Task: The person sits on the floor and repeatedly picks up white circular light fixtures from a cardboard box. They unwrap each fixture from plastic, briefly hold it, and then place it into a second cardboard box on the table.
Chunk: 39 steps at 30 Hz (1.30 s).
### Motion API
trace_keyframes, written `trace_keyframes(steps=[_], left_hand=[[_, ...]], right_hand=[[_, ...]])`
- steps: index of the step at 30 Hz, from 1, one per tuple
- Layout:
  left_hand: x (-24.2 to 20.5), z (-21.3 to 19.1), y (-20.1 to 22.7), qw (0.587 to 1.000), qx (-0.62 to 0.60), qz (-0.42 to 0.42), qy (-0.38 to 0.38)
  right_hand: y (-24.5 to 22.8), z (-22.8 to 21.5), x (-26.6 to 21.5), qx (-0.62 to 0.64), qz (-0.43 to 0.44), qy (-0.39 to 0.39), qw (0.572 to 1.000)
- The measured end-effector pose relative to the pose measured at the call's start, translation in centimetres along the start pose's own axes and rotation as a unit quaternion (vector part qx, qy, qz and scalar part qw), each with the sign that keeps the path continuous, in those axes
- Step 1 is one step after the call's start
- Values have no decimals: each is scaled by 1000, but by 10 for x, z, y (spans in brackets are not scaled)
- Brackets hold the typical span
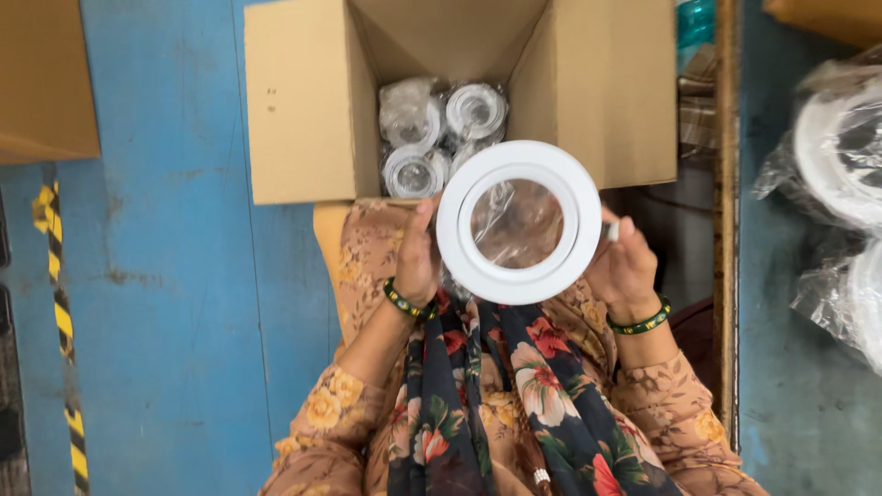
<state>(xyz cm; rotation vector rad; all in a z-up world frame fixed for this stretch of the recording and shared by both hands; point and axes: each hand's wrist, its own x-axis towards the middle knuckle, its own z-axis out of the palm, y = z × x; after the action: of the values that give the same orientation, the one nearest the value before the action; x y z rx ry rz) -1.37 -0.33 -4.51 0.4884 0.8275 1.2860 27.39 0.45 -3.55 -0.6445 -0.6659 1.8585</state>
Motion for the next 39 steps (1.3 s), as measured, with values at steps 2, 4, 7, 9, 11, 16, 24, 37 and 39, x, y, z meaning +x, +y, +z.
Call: trace_keyframes(steps=[2,4,7,9,11,16,24,37,39], left_hand=[[-1,-6,-5,999,-36,-15,11],[0,-13,-6,997,-74,-19,-11],[0,-24,2,992,-79,-74,57],[-2,-25,9,997,-33,-33,62],[-8,-19,15,999,36,8,22],[-6,18,37,987,124,36,-93],[6,88,75,903,257,137,-315],[139,336,183,562,578,568,-165],[167,374,179,477,608,619,-139]], right_hand=[[-7,2,-1,-12,1,-86,996],[-15,8,-5,-55,29,-183,981],[-23,25,-7,-119,76,-140,980],[-26,42,-5,-199,75,-115,970],[-29,58,-2,-333,62,-71,938],[-63,84,-2,-461,10,45,886],[-151,74,-40,-476,-65,64,875],[-470,-63,-88,-345,-442,269,783],[-511,-83,-70,-327,-436,247,801]])
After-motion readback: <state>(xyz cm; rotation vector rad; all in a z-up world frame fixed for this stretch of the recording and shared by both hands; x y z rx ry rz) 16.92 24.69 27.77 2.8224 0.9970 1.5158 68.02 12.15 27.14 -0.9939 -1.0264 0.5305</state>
